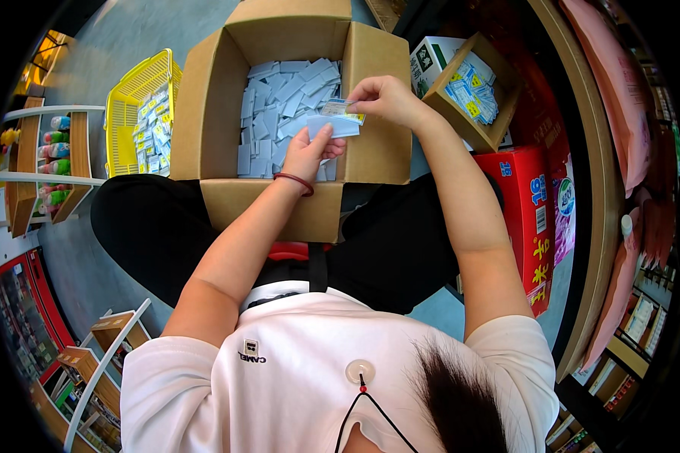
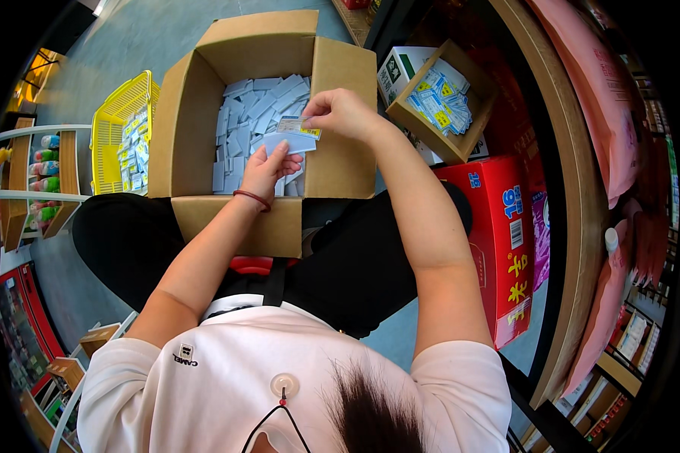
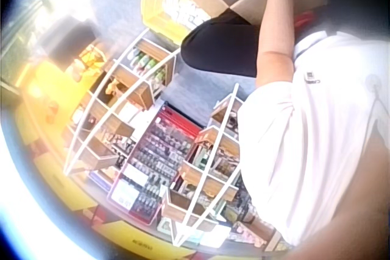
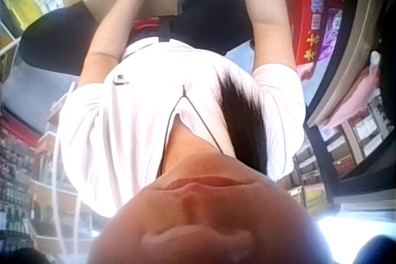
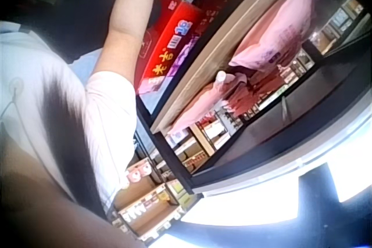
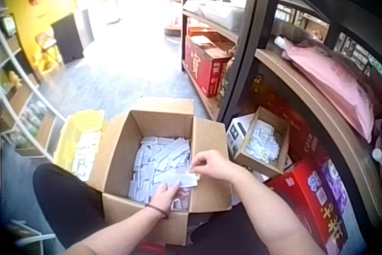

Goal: The person sits on the floor and repeatedly picks small white packets from a cardboard box, applies a yellow label to each one, and places them into a smaller box on the right.

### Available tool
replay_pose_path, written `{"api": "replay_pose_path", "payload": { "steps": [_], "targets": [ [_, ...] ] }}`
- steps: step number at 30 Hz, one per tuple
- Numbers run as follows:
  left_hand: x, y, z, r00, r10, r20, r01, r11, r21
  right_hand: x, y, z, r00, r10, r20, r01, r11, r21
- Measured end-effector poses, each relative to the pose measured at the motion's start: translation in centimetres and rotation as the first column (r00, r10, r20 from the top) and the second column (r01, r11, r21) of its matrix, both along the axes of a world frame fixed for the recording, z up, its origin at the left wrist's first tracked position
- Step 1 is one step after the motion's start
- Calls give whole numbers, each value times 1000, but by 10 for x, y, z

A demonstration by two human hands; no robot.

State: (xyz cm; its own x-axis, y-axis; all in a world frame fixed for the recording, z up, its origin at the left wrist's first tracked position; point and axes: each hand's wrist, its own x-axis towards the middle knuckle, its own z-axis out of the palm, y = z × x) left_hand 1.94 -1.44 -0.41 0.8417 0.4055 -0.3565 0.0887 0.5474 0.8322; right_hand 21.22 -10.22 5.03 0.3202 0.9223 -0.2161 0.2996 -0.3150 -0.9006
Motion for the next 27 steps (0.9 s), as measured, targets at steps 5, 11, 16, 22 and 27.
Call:
{"api": "replay_pose_path", "payload": {
  "steps": [5, 11, 16, 22, 27],
  "targets": [
    [0, -1, 1, 1000, -25, -9, 26, 999, 40, -2, 2, -2, 999, 42, -12, -43, 997, -60],
    [1, -3, 0, 998, -54, -30, 56, 996, 74, -2, 1, 2, 996, 85, -9, -86, 986, -141],
    [2, -3, -1, 997, -61, -51, 65, 994, 84, -7, 2, 1, 998, 66, -19, -67, 997, -43],
    [2, -3, -3, 996, -67, -62, 72, 994, 82, -9, 4, 3, 991, 109, 74, -110, 994, 10],
    [2, -3, -2, 996, -64, -61, 69, 995, 71, -17, 4, 12, 972, 154, 180, -154, 988, -12]
  ]
}}
